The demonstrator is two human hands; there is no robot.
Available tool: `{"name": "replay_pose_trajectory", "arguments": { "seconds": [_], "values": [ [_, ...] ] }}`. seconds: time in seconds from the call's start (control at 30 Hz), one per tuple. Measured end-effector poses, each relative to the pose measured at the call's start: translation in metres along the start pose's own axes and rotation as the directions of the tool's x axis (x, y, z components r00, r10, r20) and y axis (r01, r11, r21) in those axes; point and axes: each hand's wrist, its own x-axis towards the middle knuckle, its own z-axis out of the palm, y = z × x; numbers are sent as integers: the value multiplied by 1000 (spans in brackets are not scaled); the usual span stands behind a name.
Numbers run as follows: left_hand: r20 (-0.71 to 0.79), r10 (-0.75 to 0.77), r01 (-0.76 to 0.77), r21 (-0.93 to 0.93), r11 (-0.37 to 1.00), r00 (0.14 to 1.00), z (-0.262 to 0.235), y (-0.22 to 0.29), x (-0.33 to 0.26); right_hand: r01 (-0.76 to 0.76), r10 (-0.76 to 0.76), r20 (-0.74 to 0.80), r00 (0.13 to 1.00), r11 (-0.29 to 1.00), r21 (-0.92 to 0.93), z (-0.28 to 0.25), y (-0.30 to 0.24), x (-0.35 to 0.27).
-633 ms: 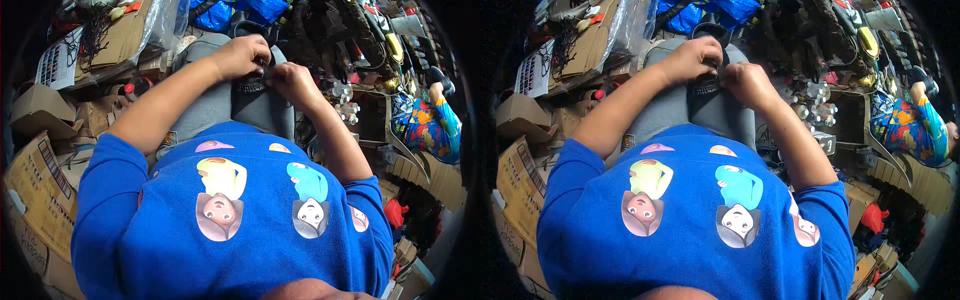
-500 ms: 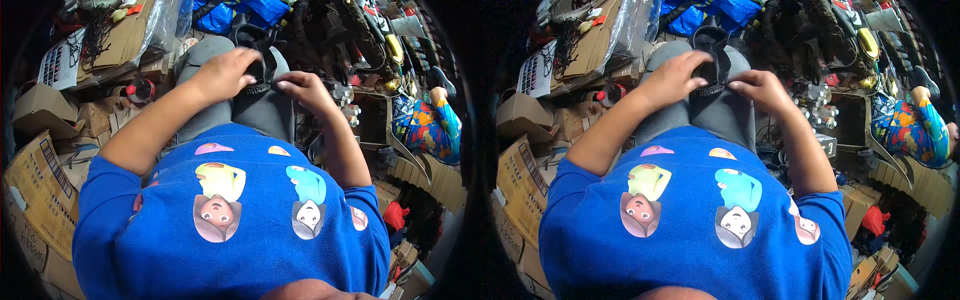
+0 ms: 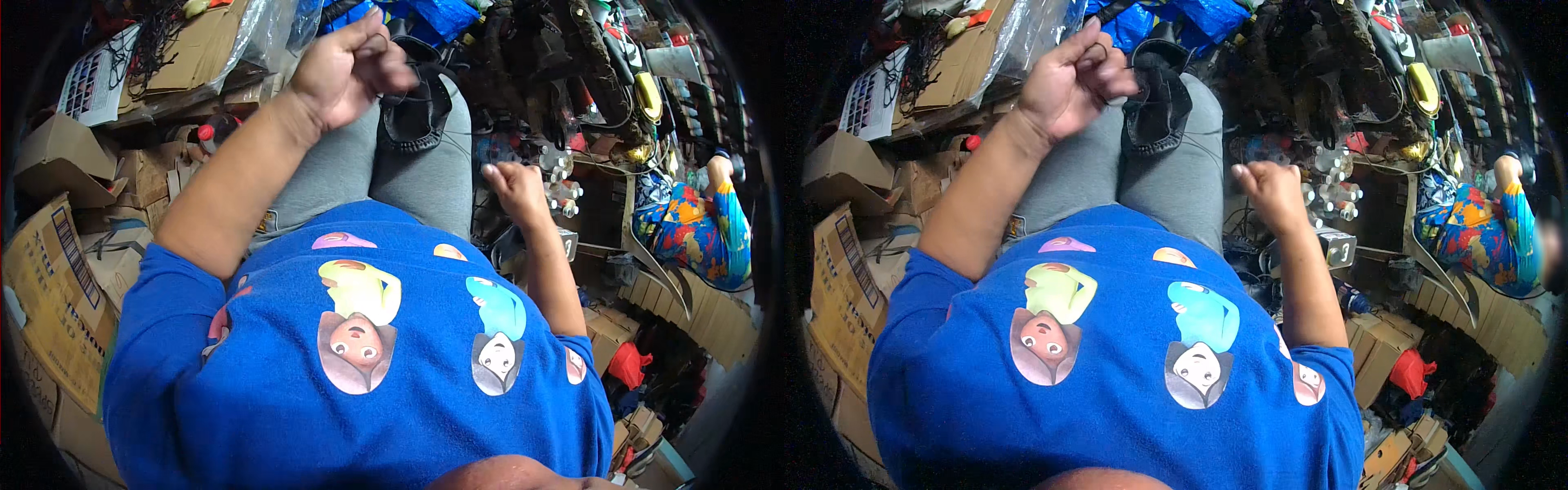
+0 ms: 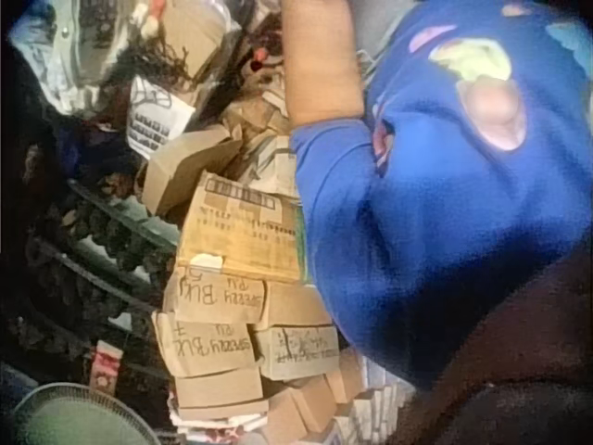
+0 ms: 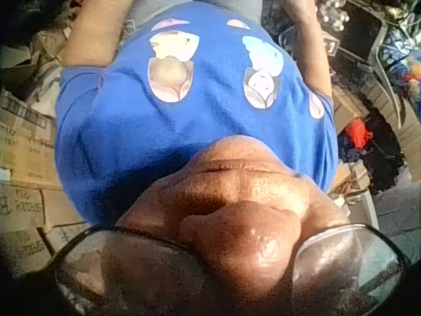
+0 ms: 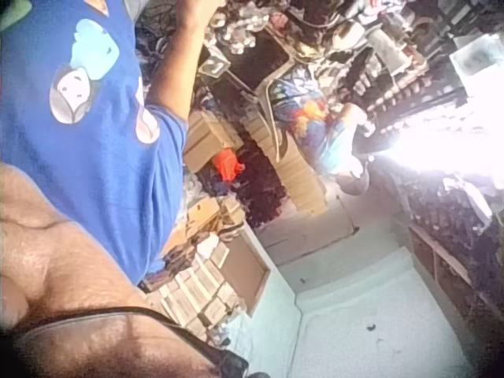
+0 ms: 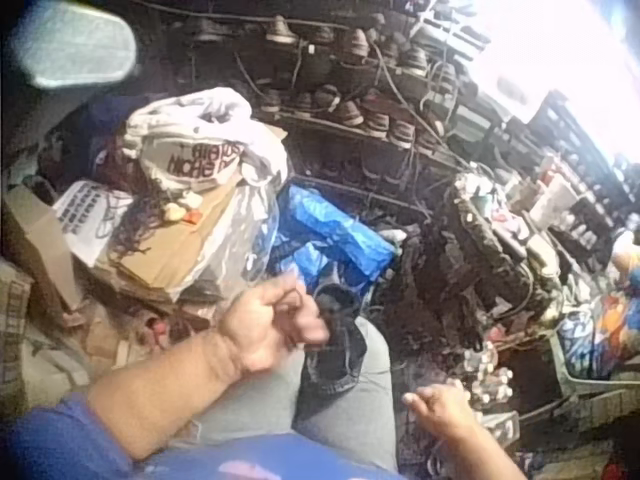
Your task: The recorder is lacing a black athletic shoe while holding it on their lap.
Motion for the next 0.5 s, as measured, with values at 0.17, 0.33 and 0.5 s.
{"name": "replay_pose_trajectory", "arguments": {
  "seconds": [0.17,0.33,0.5],
  "values": [
    [-122,40,-18,179,984,992,-30,25,1,131,-162,-223,961,980,-149,25,25,-27],
    [-342,213,209,855,475,915,-60,74,-18,-253,199,227,953,116,961,29,62,-39],
    [312,197,-270,939,-212,929,-9,1,-28,18,239,-191,952,581,814,-19,19,12]
  ]
}}
